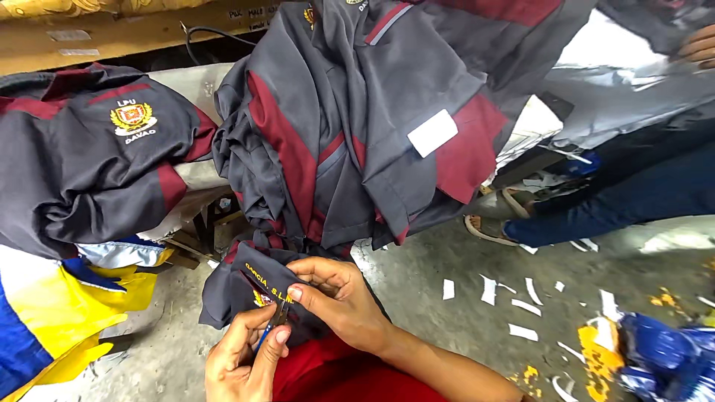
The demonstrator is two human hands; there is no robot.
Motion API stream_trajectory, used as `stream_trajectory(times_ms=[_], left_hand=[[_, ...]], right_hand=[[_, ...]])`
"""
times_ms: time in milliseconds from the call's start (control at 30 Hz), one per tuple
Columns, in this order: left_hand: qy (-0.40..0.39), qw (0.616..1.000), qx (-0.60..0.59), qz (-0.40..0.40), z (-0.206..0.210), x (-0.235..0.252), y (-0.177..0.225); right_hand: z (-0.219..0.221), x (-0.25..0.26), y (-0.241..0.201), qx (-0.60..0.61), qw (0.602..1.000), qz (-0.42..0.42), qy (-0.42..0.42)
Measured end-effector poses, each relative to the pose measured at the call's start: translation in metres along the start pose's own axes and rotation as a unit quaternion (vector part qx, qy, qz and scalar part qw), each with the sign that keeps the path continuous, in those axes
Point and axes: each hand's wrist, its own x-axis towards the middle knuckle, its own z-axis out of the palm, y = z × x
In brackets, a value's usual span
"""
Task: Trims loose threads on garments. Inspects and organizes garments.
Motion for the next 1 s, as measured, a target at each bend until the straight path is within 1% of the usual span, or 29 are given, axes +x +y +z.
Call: stream_trajectory(times_ms=[67, 200, 267, 633, 700, 800, 833, 900, 1000], left_hand=[[0.003, 0.999, 0.030, 0.015, -0.0005, -0.0004, -0.0019], [0.016, 0.990, 0.128, 0.053, -0.0019, -0.0025, -0.0042], [0.021, 0.986, 0.151, 0.062, -0.0016, -0.0033, -0.0047], [0.022, 0.982, 0.178, 0.060, -0.0008, -0.0050, -0.0016], [0.021, 0.989, 0.141, 0.042, 0.0004, -0.0047, 0.0004], [0.015, 0.999, 0.027, -0.005, 0.0032, -0.0019, 0.0032], [0.016, 1.000, 0.008, -0.010, 0.0039, -0.0011, 0.0020], [0.025, 0.999, 0.029, 0.011, 0.0056, -0.0008, -0.0014], [0.043, 0.989, 0.125, 0.060, 0.0064, -0.0016, -0.0054]], right_hand=[[0.0001, 0.0005, 0.0001, 0.004, 1.000, 0.005, 0.002], [0.0006, 0.0000, 0.0002, -0.004, 1.000, 0.003, 0.003], [0.0015, -0.0002, -0.0005, -0.011, 1.000, -0.001, 0.002], [0.0043, -0.0037, -0.0012, -0.062, 0.998, -0.028, 0.007], [0.0048, -0.0041, -0.0010, -0.067, 0.997, -0.035, 0.009], [0.0043, -0.0045, -0.0004, -0.054, 0.998, -0.033, 0.011], [0.0042, -0.0046, -0.0001, -0.051, 0.998, -0.032, 0.012], [0.0045, -0.0056, 0.0005, -0.049, 0.998, -0.031, 0.014], [0.0059, -0.0069, 0.0017, -0.061, 0.997, -0.042, 0.016]])
